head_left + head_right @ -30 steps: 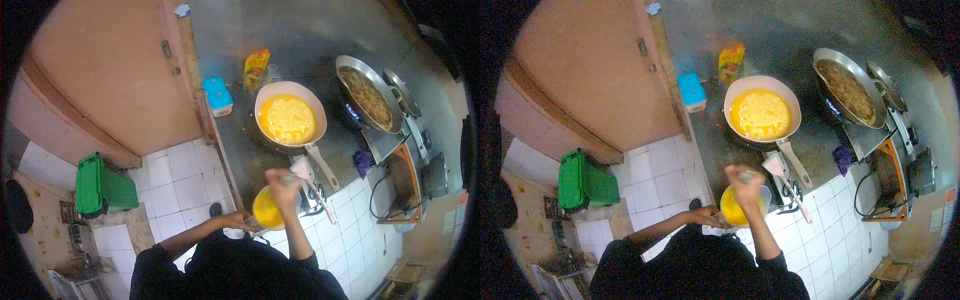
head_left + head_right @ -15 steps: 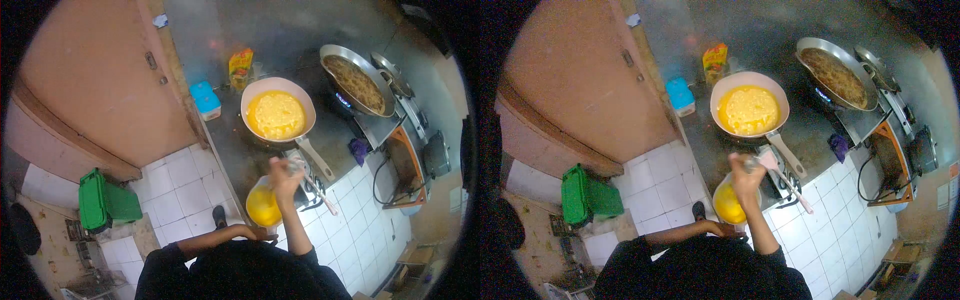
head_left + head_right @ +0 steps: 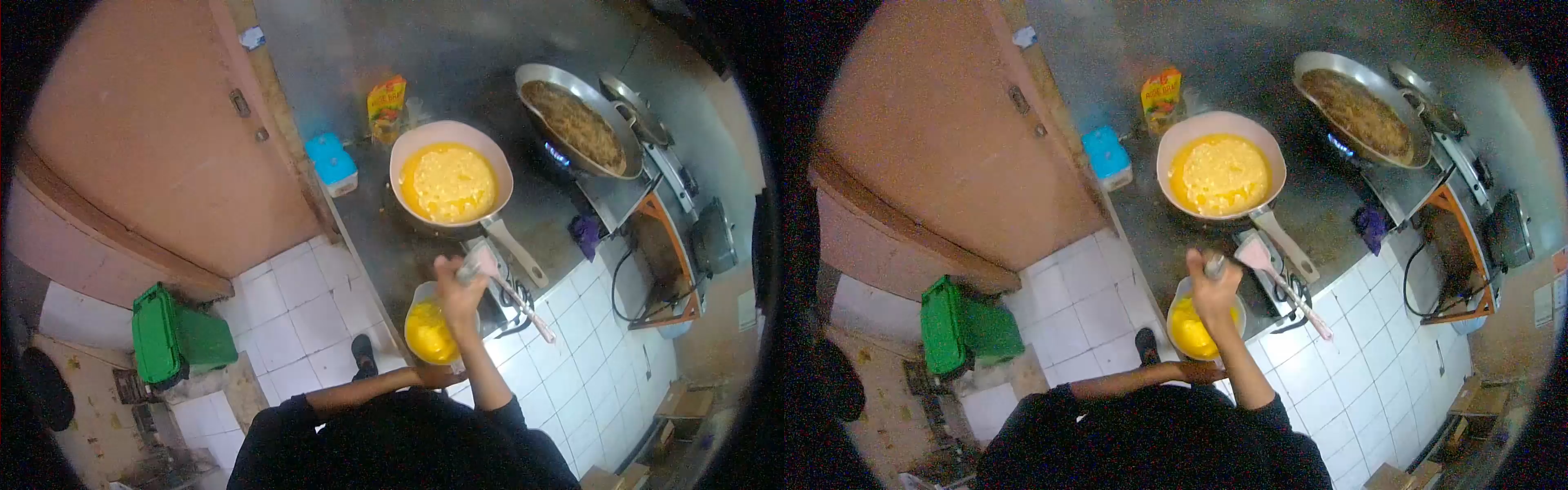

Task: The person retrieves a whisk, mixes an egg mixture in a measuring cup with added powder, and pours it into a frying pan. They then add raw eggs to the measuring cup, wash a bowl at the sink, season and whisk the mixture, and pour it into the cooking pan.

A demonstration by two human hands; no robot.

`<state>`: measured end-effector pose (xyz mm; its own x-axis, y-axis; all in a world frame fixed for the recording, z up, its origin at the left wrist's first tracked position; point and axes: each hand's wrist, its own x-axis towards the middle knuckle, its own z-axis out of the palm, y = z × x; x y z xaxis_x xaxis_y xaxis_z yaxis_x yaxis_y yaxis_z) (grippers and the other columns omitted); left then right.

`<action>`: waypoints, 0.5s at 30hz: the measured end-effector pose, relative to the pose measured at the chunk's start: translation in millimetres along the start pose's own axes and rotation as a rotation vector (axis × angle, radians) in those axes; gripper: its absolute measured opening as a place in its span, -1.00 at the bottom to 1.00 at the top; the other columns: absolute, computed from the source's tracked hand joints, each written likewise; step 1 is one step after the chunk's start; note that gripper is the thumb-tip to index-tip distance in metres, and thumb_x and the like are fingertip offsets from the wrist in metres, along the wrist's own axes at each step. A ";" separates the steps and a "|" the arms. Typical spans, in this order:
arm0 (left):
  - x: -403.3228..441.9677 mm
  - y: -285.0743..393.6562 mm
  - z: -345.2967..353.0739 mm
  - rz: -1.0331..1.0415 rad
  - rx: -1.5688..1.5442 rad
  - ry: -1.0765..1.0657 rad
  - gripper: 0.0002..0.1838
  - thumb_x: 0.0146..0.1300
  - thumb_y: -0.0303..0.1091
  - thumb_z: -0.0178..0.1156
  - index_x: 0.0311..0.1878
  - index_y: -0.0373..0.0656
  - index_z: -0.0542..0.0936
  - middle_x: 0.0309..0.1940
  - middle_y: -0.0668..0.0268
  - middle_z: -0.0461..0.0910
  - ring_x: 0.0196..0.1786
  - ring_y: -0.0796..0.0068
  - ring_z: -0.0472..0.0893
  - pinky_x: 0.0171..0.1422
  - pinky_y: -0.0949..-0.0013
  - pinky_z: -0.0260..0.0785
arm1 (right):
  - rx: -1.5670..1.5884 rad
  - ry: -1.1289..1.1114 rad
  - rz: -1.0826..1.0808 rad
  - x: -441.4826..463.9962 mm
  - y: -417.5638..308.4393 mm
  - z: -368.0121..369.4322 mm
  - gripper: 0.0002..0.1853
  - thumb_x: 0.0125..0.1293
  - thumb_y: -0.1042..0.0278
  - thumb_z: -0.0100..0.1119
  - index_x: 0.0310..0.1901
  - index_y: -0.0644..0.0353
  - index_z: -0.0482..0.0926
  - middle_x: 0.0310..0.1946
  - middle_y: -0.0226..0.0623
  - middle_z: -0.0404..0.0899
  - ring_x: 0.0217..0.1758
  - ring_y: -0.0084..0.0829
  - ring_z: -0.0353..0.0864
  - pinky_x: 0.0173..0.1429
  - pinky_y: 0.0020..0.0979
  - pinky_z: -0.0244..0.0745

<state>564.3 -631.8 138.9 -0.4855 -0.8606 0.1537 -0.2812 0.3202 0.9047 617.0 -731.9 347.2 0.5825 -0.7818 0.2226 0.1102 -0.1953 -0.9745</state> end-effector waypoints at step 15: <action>5.7 20.2 -29.0 -0.381 0.075 -0.349 -0.49 0.34 -0.41 -0.30 0.37 -0.06 0.00 -0.27 0.00 0.51 -0.37 0.23 0.52 -0.09 0.22 0.39 | -0.090 -0.097 0.194 8.7 22.3 -7.0 -0.77 0.07 0.30 0.26 -0.56 0.29 0.53 -0.68 -0.30 0.48 -0.58 -0.52 0.39 -0.41 -0.40 0.32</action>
<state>579.9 -641.7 169.6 -0.5805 -0.7425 -0.3341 -0.5438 0.0482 0.8378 618.8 -747.2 327.6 0.6610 -0.7500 0.0236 -0.0809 -0.1025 -0.9914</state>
